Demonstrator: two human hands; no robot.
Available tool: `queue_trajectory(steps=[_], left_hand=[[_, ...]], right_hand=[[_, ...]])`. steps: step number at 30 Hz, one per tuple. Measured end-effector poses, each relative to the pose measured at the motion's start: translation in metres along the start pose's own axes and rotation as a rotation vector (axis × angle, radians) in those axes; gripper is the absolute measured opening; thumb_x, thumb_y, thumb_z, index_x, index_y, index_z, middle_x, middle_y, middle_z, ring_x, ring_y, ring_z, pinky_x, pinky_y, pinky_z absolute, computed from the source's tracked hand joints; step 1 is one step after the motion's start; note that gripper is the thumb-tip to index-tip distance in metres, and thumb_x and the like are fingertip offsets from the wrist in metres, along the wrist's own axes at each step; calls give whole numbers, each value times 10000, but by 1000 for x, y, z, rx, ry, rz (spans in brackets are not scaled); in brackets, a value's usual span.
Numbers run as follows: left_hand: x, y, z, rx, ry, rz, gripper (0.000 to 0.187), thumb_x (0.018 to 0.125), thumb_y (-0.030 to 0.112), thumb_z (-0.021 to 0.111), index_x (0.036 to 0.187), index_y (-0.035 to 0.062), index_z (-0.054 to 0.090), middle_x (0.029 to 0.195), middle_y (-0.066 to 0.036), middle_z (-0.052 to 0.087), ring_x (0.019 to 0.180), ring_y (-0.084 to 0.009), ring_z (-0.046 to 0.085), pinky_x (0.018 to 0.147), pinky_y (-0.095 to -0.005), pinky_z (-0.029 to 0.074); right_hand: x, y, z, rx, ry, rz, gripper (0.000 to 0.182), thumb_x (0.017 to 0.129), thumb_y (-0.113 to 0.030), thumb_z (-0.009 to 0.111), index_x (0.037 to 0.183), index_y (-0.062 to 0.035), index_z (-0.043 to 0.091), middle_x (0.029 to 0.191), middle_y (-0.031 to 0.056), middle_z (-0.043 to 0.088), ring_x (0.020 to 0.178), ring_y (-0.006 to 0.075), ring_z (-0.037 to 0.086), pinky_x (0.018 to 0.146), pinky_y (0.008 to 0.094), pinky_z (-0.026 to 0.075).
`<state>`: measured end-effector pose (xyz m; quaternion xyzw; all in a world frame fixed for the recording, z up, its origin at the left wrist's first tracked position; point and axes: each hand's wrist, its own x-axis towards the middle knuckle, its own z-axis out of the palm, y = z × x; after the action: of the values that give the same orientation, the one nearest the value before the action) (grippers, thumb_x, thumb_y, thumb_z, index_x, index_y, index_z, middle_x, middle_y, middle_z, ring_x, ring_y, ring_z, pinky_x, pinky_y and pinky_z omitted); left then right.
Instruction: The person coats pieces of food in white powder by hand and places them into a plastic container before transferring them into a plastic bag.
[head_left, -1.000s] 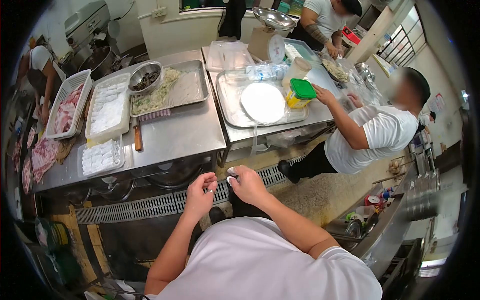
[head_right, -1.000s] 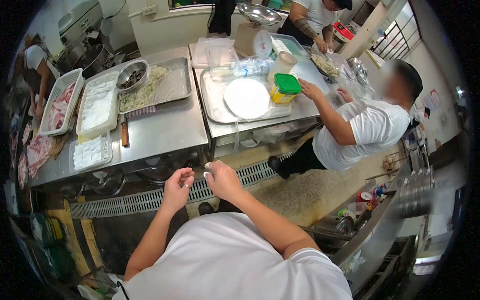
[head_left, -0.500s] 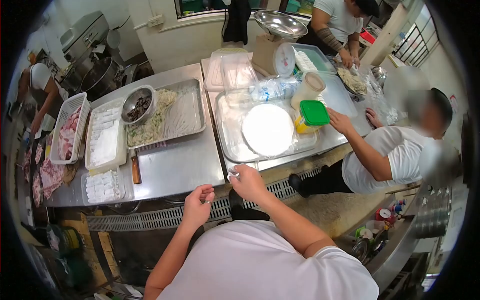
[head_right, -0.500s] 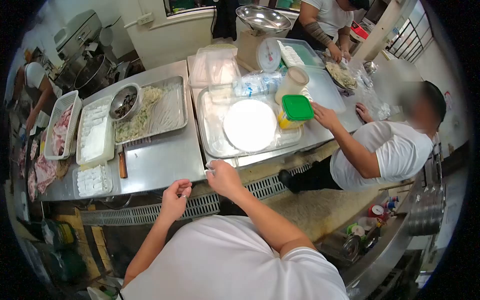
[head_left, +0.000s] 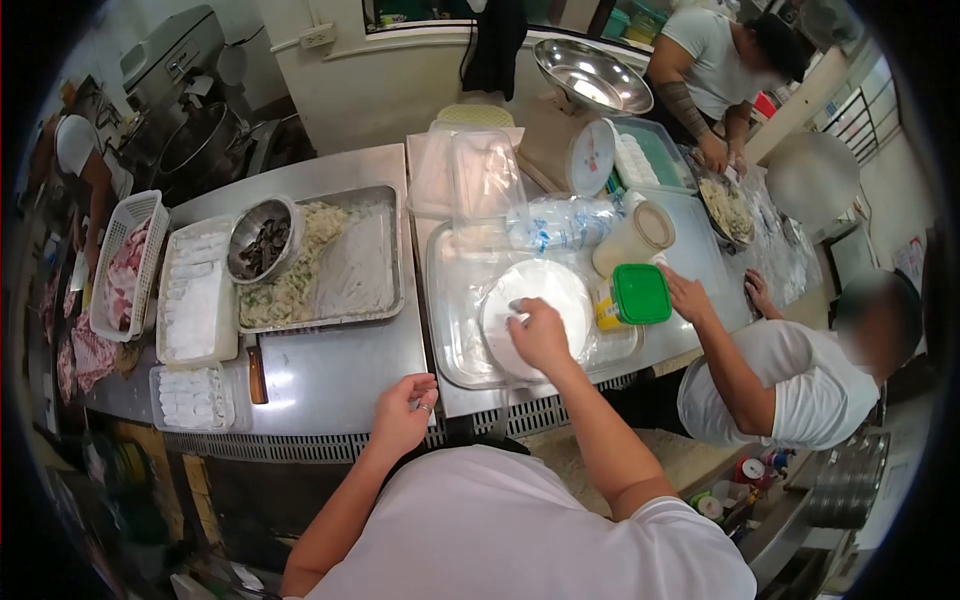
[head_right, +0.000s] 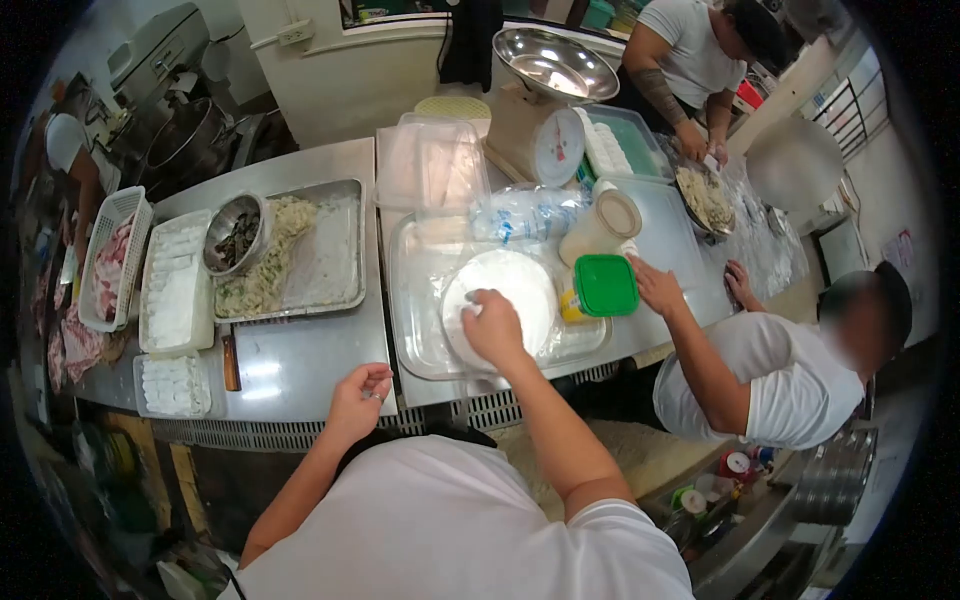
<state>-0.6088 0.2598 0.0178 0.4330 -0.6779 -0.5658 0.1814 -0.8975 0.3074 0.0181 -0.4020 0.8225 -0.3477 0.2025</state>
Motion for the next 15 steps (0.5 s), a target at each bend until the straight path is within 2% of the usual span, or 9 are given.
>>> queue_trajectory(steps=[2,3,5,7,10,13,15], left_hand=[[6,-9,-4,-8,-4,14,270,993,96,696,1243,-3,671,1152,-132,766,1052,-225,732,892,-356,568],[11,-7,-7,-8,0,-3,270,993,98,696,1242,-3,671,1154,-135,766,1057,-227,732,893,-357,568],[15,0,-16,-4,1,-42,269,994,102,697,1240,-3,671,1159,-139,766,1068,-231,733,894,-360,568],[20,2,-26,2,1,-46,268,995,99,693,1241,-4,670,1159,-141,765,1076,-233,732,897,-361,567],[25,-2,-44,2,20,-33,266,997,93,687,1244,-4,667,1163,-142,765,1087,-236,729,898,-359,563],[24,-7,-61,-12,40,-67,263,998,85,680,1247,-2,667,1165,-135,763,1077,-229,727,891,-356,560],[24,-14,-69,-26,50,-92,262,999,82,679,1248,1,667,1165,-127,762,1063,-218,724,884,-352,558]], right_hand=[[32,-1,-12,-48,68,22,364,862,-199,726,1155,17,742,1176,261,710,1126,430,670,998,471,531],[54,11,-12,-101,120,-31,400,864,-201,724,1195,22,719,1201,270,688,1139,444,654,1000,488,526],[94,6,-26,-300,196,-40,503,880,-184,704,1328,27,621,1262,273,632,1131,471,639,980,528,522],[134,2,-43,-434,275,-74,519,872,-149,698,1353,15,590,1303,266,602,1106,471,657,939,530,546],[181,11,-53,-646,260,-84,475,876,-109,667,1332,-5,589,1332,249,580,1068,449,689,893,511,577],[209,52,-44,-851,61,5,323,885,-73,628,1201,-8,652,1284,243,615,1037,425,714,867,494,596],[214,62,-45,-883,53,-18,243,892,-67,607,1116,-7,679,1222,230,638,1033,405,713,866,493,596]])
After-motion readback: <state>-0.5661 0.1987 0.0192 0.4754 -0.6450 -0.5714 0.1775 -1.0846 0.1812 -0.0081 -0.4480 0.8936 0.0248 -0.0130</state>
